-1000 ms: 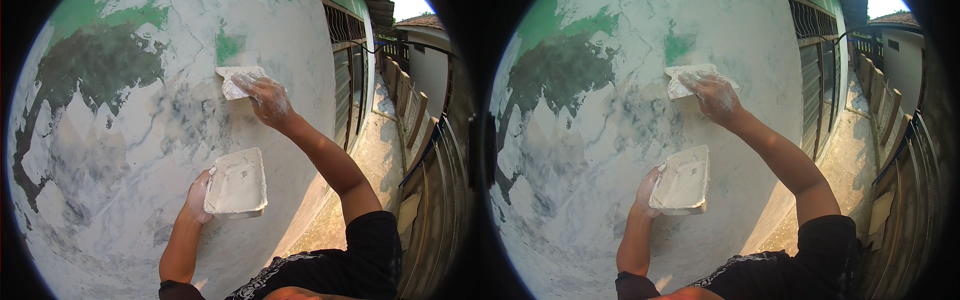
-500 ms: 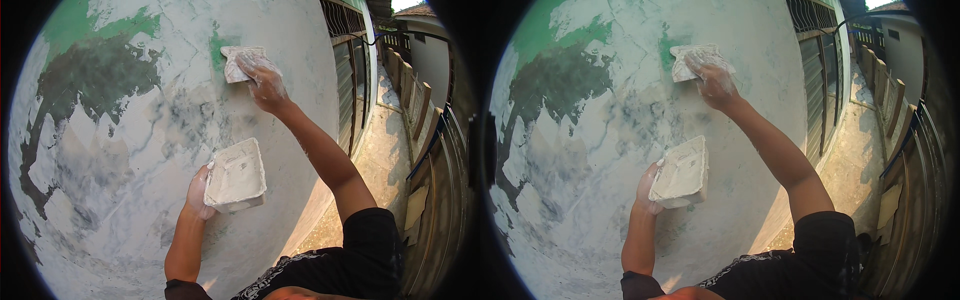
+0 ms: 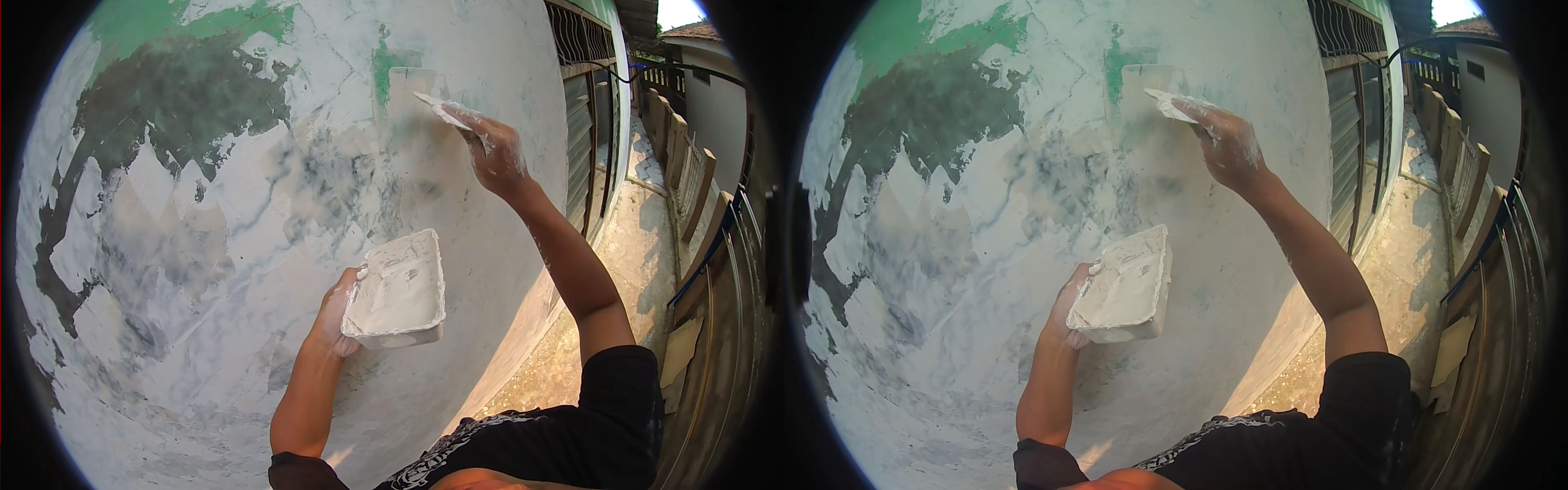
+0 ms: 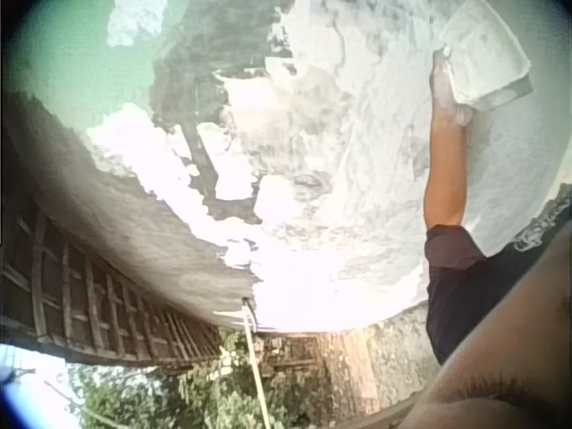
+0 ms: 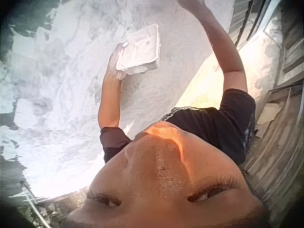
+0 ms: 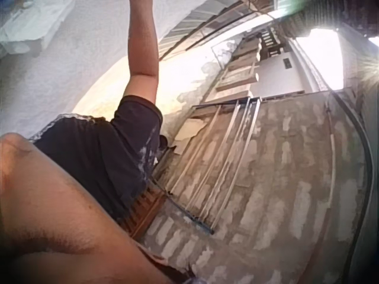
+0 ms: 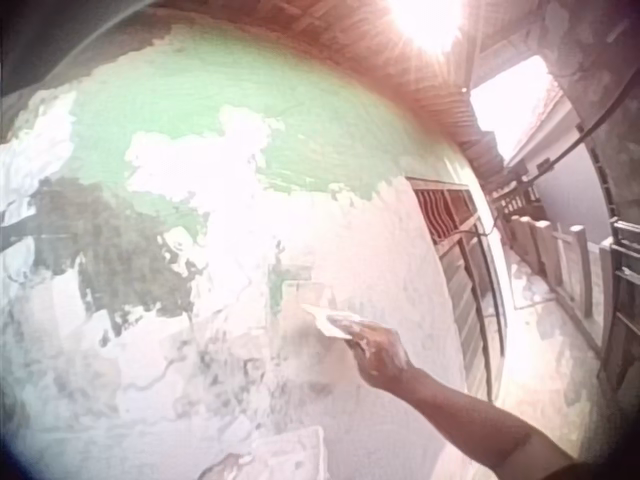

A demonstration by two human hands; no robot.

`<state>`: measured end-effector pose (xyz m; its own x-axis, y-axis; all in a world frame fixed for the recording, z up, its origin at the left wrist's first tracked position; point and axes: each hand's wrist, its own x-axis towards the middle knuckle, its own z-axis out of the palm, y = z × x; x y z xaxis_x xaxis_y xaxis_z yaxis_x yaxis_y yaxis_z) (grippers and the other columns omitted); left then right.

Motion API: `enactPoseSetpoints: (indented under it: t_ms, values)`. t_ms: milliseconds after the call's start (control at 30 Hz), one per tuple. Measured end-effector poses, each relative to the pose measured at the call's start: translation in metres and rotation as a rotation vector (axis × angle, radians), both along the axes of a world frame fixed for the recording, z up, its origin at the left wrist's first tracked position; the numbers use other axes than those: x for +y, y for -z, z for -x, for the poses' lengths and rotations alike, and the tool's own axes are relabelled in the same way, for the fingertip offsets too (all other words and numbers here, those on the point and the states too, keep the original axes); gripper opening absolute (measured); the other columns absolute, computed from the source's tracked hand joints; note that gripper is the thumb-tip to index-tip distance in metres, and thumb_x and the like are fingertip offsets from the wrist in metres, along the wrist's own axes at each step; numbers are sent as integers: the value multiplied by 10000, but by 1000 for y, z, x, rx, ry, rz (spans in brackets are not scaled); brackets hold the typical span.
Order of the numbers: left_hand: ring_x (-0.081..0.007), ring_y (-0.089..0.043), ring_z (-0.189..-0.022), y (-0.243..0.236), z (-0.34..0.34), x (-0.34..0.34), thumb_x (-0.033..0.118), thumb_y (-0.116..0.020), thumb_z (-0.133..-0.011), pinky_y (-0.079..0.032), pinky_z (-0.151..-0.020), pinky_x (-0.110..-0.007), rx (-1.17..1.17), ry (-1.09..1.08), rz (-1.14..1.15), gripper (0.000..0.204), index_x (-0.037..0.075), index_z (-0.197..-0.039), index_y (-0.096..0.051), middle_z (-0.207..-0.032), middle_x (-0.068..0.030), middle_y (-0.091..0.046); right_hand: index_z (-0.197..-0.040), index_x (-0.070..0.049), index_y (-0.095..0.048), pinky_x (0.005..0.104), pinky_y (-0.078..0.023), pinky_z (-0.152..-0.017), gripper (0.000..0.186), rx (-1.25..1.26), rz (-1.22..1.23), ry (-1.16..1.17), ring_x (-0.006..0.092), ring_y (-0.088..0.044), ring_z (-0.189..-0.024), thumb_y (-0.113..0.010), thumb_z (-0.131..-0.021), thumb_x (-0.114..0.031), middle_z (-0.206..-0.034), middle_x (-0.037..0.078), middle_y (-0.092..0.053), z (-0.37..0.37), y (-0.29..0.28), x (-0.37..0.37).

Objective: Applying white plaster or putty to an exterior wall using a plastic scraper.

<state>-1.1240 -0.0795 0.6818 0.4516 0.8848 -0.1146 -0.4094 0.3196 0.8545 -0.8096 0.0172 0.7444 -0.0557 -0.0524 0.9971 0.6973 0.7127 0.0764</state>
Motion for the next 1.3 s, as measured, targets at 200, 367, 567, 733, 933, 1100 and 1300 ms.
enactPoseSetpoints:
  t_ms: [200,367,567,733,933,1100,1300]
  values:
    - [-257,-721,-952,-7,-5,-11,206,-486,-980,-637,-811,-382,103,-117,-29,368,-52,-1236,-546,-1136,-167,-664,-1288,-181,-665,402,-575,-698,509,93,-209,82,328,-695,-827,-678,-837,54,-983,139,-728,10,-68,30]
    - [-247,-723,-930,-8,7,-20,213,-485,-978,-638,-789,-381,83,-138,-7,380,-58,-1238,-547,-1122,-167,-669,-1382,-218,-612,406,-568,-696,647,-80,8,181,287,-661,-730,-657,-792,44,-807,88,-682,52,-8,8]
    - [-246,-721,-917,-9,25,-19,232,-479,-989,-635,-779,-391,81,-103,1,391,-58,-1240,-557,-1093,-171,-679,-1352,-176,-619,383,-606,-772,560,-310,126,-43,310,-729,-926,-645,-847,65,-1106,121,-740,25,22,-27]
    - [-256,-719,-935,-14,20,-20,250,-464,-997,-625,-823,-394,65,-96,0,403,-54,-1241,-568,-1096,-171,-685,-1341,-155,-624,381,-600,-767,497,-124,-32,-177,325,-729,-901,-640,-892,57,-1125,125,-736,-4,-56,-7]
    - [-264,-715,-995,-19,9,-12,293,-416,-1011,-606,-876,-391,-101,79,-18,462,-47,-1287,-562,-1186,-182,-684,-1419,-165,-575,393,-557,-864,597,17,-100,-8,379,-688,-999,-632,-874,72,-1186,214,-689,28,-108,22]
    - [-264,-702,-1045,-33,9,-17,294,-405,-1007,-580,-932,-395,-36,18,-100,477,-45,-1303,-562,-1205,-175,-681,-1479,-156,-492,460,-548,-937,745,-227,27,69,400,-652,-1083,-641,-774,32,-1359,186,-603,75,-34,16]
    - [-262,-700,-1046,-42,6,-29,291,-404,-1008,-577,-933,-398,25,-59,-146,469,-38,-1301,-565,-1217,-172,-676,-1354,-158,-599,434,-569,-879,489,-299,91,82,346,-686,-1031,-629,-891,-2,-1228,135,-691,27,-38,-31]
